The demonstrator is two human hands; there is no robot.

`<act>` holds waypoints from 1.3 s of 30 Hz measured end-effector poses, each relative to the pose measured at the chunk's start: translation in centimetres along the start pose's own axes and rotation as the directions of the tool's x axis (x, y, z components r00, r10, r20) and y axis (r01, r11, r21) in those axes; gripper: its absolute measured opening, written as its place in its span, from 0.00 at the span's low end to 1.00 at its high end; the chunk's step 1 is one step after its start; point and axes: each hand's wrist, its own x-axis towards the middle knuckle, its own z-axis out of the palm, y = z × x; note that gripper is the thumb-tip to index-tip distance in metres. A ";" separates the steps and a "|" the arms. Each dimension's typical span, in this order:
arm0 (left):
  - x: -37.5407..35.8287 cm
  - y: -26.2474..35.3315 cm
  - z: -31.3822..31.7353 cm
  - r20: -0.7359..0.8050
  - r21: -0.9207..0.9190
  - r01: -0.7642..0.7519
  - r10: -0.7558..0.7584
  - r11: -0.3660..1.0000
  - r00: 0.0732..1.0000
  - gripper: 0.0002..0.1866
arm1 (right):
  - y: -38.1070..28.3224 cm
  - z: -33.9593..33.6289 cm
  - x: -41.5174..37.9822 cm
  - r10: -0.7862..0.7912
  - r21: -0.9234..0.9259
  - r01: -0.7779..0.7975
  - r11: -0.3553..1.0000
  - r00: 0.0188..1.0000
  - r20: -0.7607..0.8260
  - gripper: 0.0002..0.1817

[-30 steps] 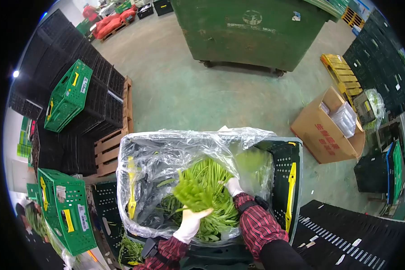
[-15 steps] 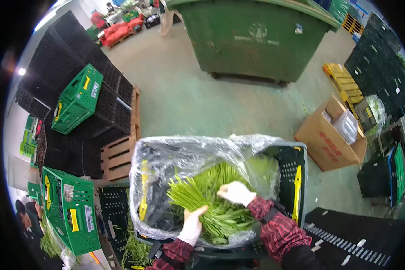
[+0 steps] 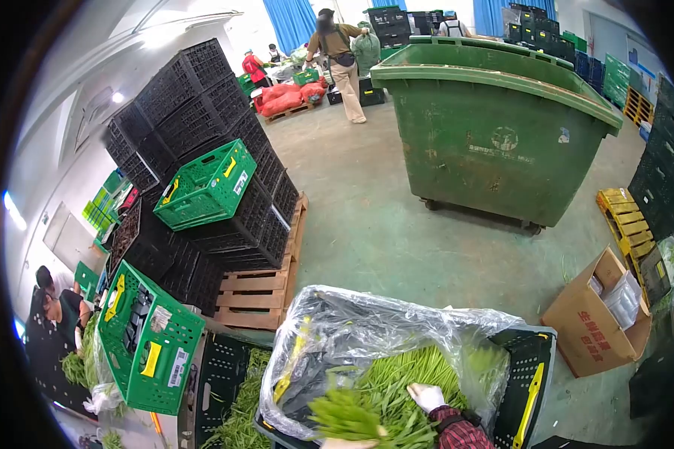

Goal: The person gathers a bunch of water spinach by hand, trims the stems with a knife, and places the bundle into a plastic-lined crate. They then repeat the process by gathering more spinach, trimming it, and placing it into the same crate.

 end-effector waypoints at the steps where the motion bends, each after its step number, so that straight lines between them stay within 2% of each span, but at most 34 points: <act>1: -1.0 2.2 -0.4 0.012 -0.022 -0.097 0.097 0.995 0.995 0.26 | -0.6 -1.0 0.2 0.010 -0.077 -0.003 0.997 0.995 0.098 0.15; 3: -3.4 7.6 -1.7 0.026 -0.090 -0.372 0.376 0.924 0.926 0.25 | -0.7 -0.7 0.2 0.004 -0.074 0.004 0.997 0.995 0.100 0.15; 4: -5.2 10.5 -2.6 0.040 -0.137 -0.533 0.542 0.835 0.839 0.24 | -0.7 -0.7 0.2 0.004 -0.071 0.003 0.998 0.995 0.101 0.15; 6: -9.1 15.3 -4.9 0.097 -0.243 -0.776 0.811 0.582 0.577 0.22 | -0.9 -0.8 0.4 -0.012 -0.073 0.020 0.997 0.994 0.110 0.14; 8: -12.9 17.8 -7.3 0.036 -0.188 -0.880 0.899 0.435 0.437 0.21 | -0.8 -0.4 0.6 -0.003 -0.077 0.015 0.997 0.987 0.160 0.11; 9: -14.9 18.1 -8.6 -0.171 0.023 -0.840 0.830 0.542 0.530 0.20 | -1.0 -0.3 0.9 0.056 -0.121 -0.026 0.992 0.966 0.253 0.09; 10: -16.7 18.3 -9.7 -0.395 0.200 -0.728 0.734 0.656 0.553 0.20 | -1.6 -0.7 1.0 0.042 -0.129 -0.009 0.992 0.965 0.258 0.09; 11: -17.2 18.7 -11.1 -0.464 0.357 -0.569 0.669 0.741 0.581 0.19 | -2.4 -1.1 1.1 0.016 -0.132 0.016 0.991 0.972 0.233 0.09; 12: -17.7 18.3 -12.7 -0.578 0.287 -0.507 0.569 0.813 0.585 0.18 | -3.4 -1.3 1.4 -0.015 -0.134 0.044 0.990 0.977 0.211 0.09; 13: -18.1 17.6 -14.9 -0.558 0.313 -0.449 0.545 0.837 0.626 0.19 | -7.2 -5.0 2.3 -0.062 -0.136 0.094 0.986 0.973 0.220 0.12; 15: -19.8 16.0 -18.6 -0.528 0.309 -0.376 0.486 0.874 0.696 0.20 | -15.1 -10.3 3.6 -0.212 0.030 0.215 0.976 0.974 -0.075 0.11; 16: -20.7 15.5 -19.6 -0.514 0.277 -0.356 0.451 0.893 0.730 0.21 | -20.9 -14.3 3.9 -0.144 0.095 0.142 0.985 0.989 0.018 0.12; 17: -21.4 14.7 -21.3 -0.491 0.262 -0.361 0.446 0.895 0.748 0.21 | -25.5 -15.8 3.7 -0.175 0.187 0.179 0.966 0.984 -0.037 0.13; 18: -22.2 13.8 -23.0 -0.462 0.246 -0.366 0.441 0.897 0.769 0.21 | -29.4 -16.3 3.3 -0.140 0.249 0.118 0.961 0.987 0.074 0.15; 20: -24.2 12.3 -25.6 -0.433 0.208 -0.396 0.447 0.894 0.782 0.21 | -39.6 -18.2 1.7 -0.241 0.411 0.145 0.900 0.952 0.191 0.18; 22: -26.3 11.2 -28.5 -0.348 0.150 -0.410 0.436 0.900 0.830 0.23 | -48.2 -16.5 -0.4 -0.148 0.524 -0.162 0.836 0.853 0.501 0.26; 24: -29.0 10.8 -30.2 -0.287 0.143 -0.434 0.457 0.890 0.842 0.25 | -54.4 -11.7 -1.7 -0.231 0.569 -0.133 0.812 0.822 0.521 0.32; 26: -31.7 9.8 -32.5 -0.187 0.118 -0.408 0.423 0.906 0.886 0.28 | -60.4 -8.1 -2.9 -0.201 0.720 -0.316 0.619 0.822 0.533 0.28; 27: -32.5 8.6 -34.3 -0.142 0.194 -0.354 0.383 0.915 0.913 0.28 | -63.3 -7.3 -3.3 -0.158 0.789 -0.428 0.441 0.828 0.537 0.22; 28: -33.3 7.3 -36.0 -0.098 0.274 -0.301 0.338 0.913 0.936 0.28 | -64.8 -6.1 -3.4 -0.140 0.732 -0.509 0.452 0.770 0.622 0.17; 29: -34.6 7.0 -37.2 -0.083 0.358 -0.294 0.344 0.886 0.935 0.29 | -66.5 -6.1 -3.9 -0.154 0.735 -0.498 0.461 0.770 0.619 0.17; 30: -35.9 6.5 -38.2 -0.080 0.353 -0.292 0.340 0.889 0.937 0.29 | -68.1 -6.1 -4.5 -0.167 0.737 -0.488 0.468 0.770 0.616 0.18; 32: -38.0 5.5 -39.9 -0.017 0.180 -0.257 0.264 0.950 0.964 0.30 | -69.8 -4.8 -5.9 -0.133 0.727 -0.521 0.447 0.765 0.630 0.16; 34: -39.5 4.5 -40.5 0.004 0.119 -0.219 0.220 0.969 0.976 0.31 | -71.0 -3.7 -7.5 -0.100 0.711 -0.553 0.434 0.755 0.648 0.15; 36: -40.3 3.7 -40.0 -0.013 -0.032 -0.237 0.237 0.971 0.971 0.31 | -72.1 -2.8 -8.5 -0.068 0.778 -0.503 0.376 0.823 0.564 0.13; 37: -40.2 2.5 -40.1 -0.029 -0.037 -0.287 0.286 0.957 0.958 0.30 | -72.4 -2.7 -8.6 -0.073 0.772 -0.505 0.386 0.818 0.571 0.13; 39: -41.0 2.7 -39.4 -0.107 0.046 -0.313 0.316 0.949 0.943 0.31 | -72.3 -3.2 -8.6 -0.209 0.757 -0.378 0.534 0.808 0.551 0.21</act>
